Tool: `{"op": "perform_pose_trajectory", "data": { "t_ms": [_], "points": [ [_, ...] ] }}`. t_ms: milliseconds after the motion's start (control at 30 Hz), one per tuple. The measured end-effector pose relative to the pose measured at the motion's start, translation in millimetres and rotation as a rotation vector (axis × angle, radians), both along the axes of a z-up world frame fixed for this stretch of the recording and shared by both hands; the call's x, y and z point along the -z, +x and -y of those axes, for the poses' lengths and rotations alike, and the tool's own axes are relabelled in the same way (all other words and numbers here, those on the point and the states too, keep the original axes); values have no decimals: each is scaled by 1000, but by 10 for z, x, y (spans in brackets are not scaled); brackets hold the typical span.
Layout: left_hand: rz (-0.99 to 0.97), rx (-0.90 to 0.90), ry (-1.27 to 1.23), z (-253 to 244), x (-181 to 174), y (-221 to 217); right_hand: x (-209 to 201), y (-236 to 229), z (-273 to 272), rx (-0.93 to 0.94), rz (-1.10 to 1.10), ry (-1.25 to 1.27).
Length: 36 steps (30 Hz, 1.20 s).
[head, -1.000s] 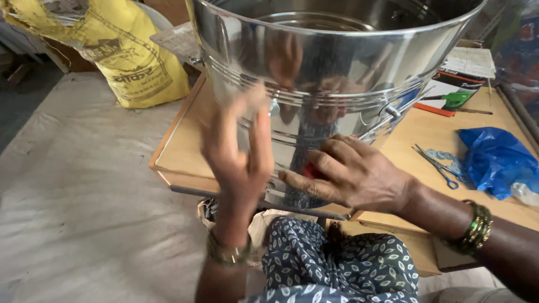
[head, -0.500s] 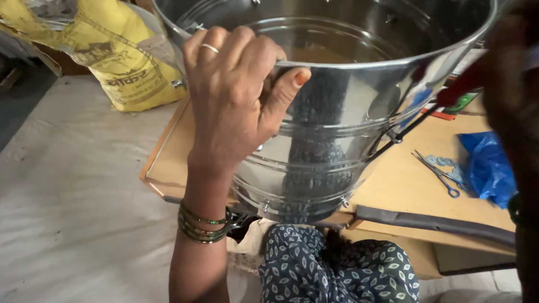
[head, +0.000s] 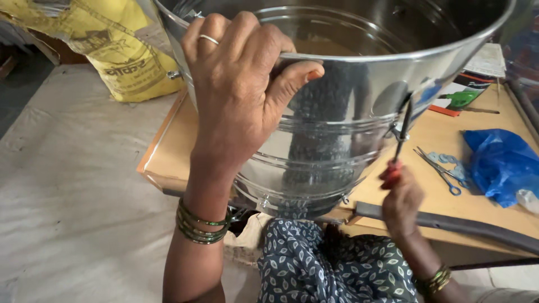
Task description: The person uses a red-handled screwdriver to tighten screws on the side of a large stainless steel bucket. They rotate the bucket to access different screws and occasionally lift it to inspect the interior.
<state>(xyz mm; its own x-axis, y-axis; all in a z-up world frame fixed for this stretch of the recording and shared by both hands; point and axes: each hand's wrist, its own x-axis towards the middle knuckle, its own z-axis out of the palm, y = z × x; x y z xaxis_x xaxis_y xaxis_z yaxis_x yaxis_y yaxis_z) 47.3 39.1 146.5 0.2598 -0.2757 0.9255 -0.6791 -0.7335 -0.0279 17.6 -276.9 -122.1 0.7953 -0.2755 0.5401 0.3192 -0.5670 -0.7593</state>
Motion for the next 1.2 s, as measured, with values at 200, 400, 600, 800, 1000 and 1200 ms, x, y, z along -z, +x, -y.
{"op": "perform_pose_trajectory", "data": {
  "t_ms": [200, 400, 600, 800, 1000, 1200],
  "points": [
    [28, -54, -2, 50, 80, 76, -141, -455, -828, -408, -251, 244],
    [47, -38, 26, 176, 475, -115, -493, -443, -981, -527, -327, 425],
    [-446, 280, -227, 604, 1708, -1004, -720, -408, -757, -514, -467, 188],
    [-688, 422, -561, 741, 2086, -913, -1244, -493, -788, -488, -589, -186],
    [-689, 536, -669, 697, 2228, -802, -1887, -643, -790, -379, 278, -1088],
    [-815, 556, -773, 635, 2273, -740, -2003, -494, -913, -663, 371, -1427]
  ]
}}
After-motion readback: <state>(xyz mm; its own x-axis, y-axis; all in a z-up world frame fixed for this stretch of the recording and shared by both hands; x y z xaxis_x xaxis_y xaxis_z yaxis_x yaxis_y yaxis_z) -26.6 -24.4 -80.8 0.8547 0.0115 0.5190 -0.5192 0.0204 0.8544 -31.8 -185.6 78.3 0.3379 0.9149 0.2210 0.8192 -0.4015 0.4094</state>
